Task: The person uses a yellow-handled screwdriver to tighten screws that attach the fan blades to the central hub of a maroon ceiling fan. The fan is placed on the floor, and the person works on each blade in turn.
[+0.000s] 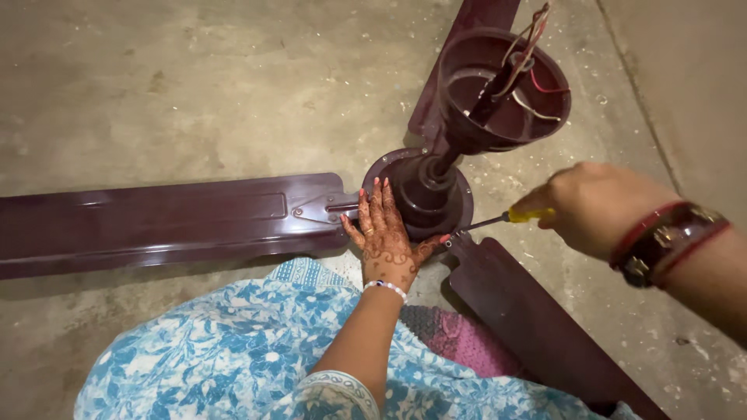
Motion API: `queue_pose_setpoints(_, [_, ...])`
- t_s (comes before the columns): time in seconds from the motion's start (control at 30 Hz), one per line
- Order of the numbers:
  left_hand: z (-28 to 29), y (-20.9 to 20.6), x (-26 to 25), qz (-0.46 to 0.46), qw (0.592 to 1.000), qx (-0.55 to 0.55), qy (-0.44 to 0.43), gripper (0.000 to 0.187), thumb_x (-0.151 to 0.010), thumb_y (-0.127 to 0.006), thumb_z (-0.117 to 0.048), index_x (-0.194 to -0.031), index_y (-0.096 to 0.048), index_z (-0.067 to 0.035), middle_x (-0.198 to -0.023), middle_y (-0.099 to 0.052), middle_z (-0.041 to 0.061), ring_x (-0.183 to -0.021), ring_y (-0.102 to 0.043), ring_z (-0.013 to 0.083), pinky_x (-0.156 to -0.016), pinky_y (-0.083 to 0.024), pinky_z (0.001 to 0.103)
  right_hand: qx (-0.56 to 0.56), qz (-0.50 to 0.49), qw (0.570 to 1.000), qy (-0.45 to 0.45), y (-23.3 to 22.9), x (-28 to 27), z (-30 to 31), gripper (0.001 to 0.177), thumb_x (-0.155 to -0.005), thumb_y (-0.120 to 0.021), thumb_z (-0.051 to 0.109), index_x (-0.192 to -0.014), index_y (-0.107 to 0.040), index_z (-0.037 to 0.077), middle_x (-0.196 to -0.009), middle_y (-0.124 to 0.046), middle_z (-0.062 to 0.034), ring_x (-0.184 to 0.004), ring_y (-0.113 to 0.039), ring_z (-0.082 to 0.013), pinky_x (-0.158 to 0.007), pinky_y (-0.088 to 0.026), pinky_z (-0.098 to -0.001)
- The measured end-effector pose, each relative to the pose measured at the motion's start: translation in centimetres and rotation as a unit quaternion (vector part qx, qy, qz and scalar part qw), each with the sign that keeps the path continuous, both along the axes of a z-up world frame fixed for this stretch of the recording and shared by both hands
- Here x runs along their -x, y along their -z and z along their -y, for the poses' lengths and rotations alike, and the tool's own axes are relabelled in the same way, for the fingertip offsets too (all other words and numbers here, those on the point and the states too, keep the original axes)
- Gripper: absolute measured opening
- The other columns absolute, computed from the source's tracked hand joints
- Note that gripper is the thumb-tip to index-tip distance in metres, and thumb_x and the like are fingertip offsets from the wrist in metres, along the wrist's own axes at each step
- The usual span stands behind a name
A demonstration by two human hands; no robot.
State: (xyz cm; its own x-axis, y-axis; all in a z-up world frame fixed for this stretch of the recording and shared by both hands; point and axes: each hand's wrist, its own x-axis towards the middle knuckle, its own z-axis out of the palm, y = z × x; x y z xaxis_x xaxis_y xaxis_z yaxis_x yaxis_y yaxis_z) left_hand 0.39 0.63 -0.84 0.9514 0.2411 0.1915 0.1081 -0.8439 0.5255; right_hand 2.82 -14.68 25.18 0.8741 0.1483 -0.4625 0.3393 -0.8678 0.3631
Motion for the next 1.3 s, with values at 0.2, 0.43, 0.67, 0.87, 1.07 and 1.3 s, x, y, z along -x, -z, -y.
queue_pose_setpoints(0.2, [0.1, 0.1, 0.0, -0.013, 1.0, -0.006, 0.002, 0.144, -0.059, -0.063, -0.09, -0.161, -0.005, -0.007, -0.17, -0.008, 0.007, -0.156, -0.006, 0.0319, -0.118, 0.0, 0.068, 0.126, -0.034, 0.979, -0.16, -0.9, -1.9, -0.4, 0.046, -0.101, -0.053, 0.017, -0.139, -0.057, 0.044, -0.119, -0.072, 0.0067, -0.107, -0.071, -0.0151, -0.096, -0.059, -0.0308])
queue_pose_setpoints(0.43, [-0.2, -0.3, -0.1, -0.046, 0.999, 0.02, 0.013, 0.144, -0.059, -0.061, -0.091, -0.162, -0.004, -0.008, -0.17, -0.006, 0.007, -0.156, -0.004, 0.0318, -0.118, 0.002, 0.067, -0.013, -0.001, 0.991, -0.131, 1.4, -1.5, 2.0, 0.046, -0.098, -0.059, 0.017, -0.132, -0.067, 0.047, -0.134, -0.068, 0.012, -0.11, -0.071, -0.0128, -0.099, -0.057, -0.0317])
queue_pose_setpoints(0.67, [-0.2, -0.3, 0.1, -0.031, 0.999, 0.009, 0.012, 0.144, -0.061, -0.06, -0.092, -0.161, -0.003, -0.007, -0.17, -0.007, 0.008, -0.156, -0.004, 0.0332, -0.118, 0.002, 0.067, -0.252, 0.037, 0.946, 0.2, 3.9, 4.2, 7.0, 0.034, -0.09, -0.081, 0.028, -0.123, -0.075, 0.028, -0.11, -0.079, -0.004, -0.096, -0.077, -0.0186, -0.09, -0.06, -0.0361])
queue_pose_setpoints(0.87, [-0.3, -0.4, -0.1, -0.035, 0.999, 0.013, 0.01, 0.145, -0.06, -0.062, -0.091, -0.161, -0.003, -0.007, -0.17, -0.007, 0.007, -0.156, -0.004, 0.0327, -0.118, 0.003, 0.066, -0.583, 0.236, 0.707, 0.324, 8.9, 8.6, 9.5, 0.035, -0.092, -0.074, 0.012, -0.125, -0.066, 0.002, -0.111, -0.074, -0.0142, -0.101, -0.072, -0.0212, -0.087, -0.059, -0.036])
queue_pose_setpoints(1.07, [0.0, 0.1, 0.0, -0.017, 1.0, -0.007, -0.011, 0.144, -0.059, -0.063, -0.092, -0.161, -0.005, -0.007, -0.169, -0.008, 0.006, -0.156, -0.006, 0.0307, -0.118, 0.003, 0.066, -0.735, 0.303, 0.572, 0.202, 11.7, 7.9, 8.4, 0.031, -0.103, -0.064, 0.001, -0.13, -0.05, -0.001, -0.124, -0.068, -0.0143, -0.118, -0.069, -0.019, -0.1, -0.058, -0.0304])
queue_pose_setpoints(1.3, [0.2, 0.4, -0.1, -0.026, 1.0, -0.007, -0.015, 0.146, -0.058, -0.064, -0.092, -0.161, -0.005, -0.007, -0.17, -0.009, 0.005, -0.155, -0.006, 0.0306, -0.117, 0.002, 0.068, -0.713, 0.331, 0.598, 0.154, 11.6, 6.7, 5.8, 0.034, -0.106, -0.066, -0.003, -0.135, -0.05, 0.0, -0.121, -0.07, -0.0135, -0.112, -0.068, -0.0172, -0.097, -0.055, -0.0283])
